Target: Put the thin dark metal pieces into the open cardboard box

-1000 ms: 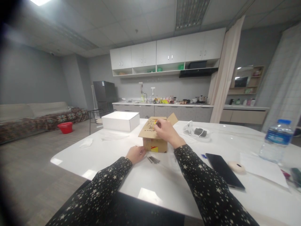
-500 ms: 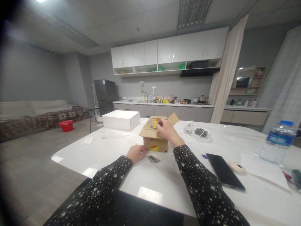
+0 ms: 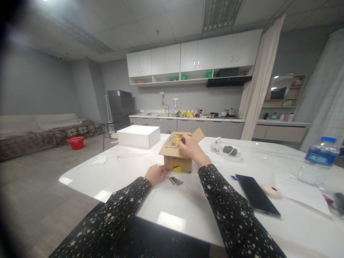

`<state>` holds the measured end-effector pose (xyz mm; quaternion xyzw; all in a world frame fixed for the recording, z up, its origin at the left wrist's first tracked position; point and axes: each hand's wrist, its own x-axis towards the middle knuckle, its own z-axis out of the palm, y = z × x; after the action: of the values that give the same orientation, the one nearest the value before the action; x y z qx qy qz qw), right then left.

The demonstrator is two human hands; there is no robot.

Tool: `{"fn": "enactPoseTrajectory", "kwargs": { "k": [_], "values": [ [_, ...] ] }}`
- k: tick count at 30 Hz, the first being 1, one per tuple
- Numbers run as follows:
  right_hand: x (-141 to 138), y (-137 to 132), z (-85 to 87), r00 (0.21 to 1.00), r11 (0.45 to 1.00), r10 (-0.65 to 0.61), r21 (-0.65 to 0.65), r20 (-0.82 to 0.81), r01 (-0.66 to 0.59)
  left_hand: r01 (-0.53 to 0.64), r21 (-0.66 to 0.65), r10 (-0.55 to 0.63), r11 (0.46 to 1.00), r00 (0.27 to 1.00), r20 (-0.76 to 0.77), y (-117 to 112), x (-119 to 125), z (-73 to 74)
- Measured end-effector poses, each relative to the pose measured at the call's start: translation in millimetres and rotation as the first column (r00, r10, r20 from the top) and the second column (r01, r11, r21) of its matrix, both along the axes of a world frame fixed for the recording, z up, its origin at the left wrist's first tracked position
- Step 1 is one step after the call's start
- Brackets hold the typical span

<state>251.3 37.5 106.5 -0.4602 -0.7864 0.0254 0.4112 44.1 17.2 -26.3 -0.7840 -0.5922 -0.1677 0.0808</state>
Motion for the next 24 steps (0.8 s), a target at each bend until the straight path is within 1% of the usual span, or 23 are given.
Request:
{"fn": "enactPoseTrajectory", "kwargs": {
  "k": [4, 15, 21, 24],
  "values": [
    [-1.9, 1.6, -2.3, 0.999, 0.999, 0.032, 0.012, -0.015, -0.032, 0.002, -0.003, -0.002, 1.0, 1.0, -0.001, 0.5, 0.4, -0.7],
    [-3.0, 6.2, -8.6, 0.978, 0.987, 0.162, 0.024, -0.13, -0.16, 0.0, -0.004, 0.0, 1.0, 1.0, -0.005, 0.6, -0.3, -0.2],
    [-3.4, 8.1, -11.2, 0.969, 0.985, 0.174, 0.021, -0.175, -0.173, -0.002, -0.005, 0.002, 1.0, 1.0, -0.006, -1.9, 1.0, 1.7],
    [-3.0, 7.3, -11.8, 0.961, 0.978, 0.209, 0.023, -0.179, -0.208, 0.001, -0.005, -0.001, 1.0, 1.0, -0.005, -1.6, 1.5, 1.7]
  ]
}}
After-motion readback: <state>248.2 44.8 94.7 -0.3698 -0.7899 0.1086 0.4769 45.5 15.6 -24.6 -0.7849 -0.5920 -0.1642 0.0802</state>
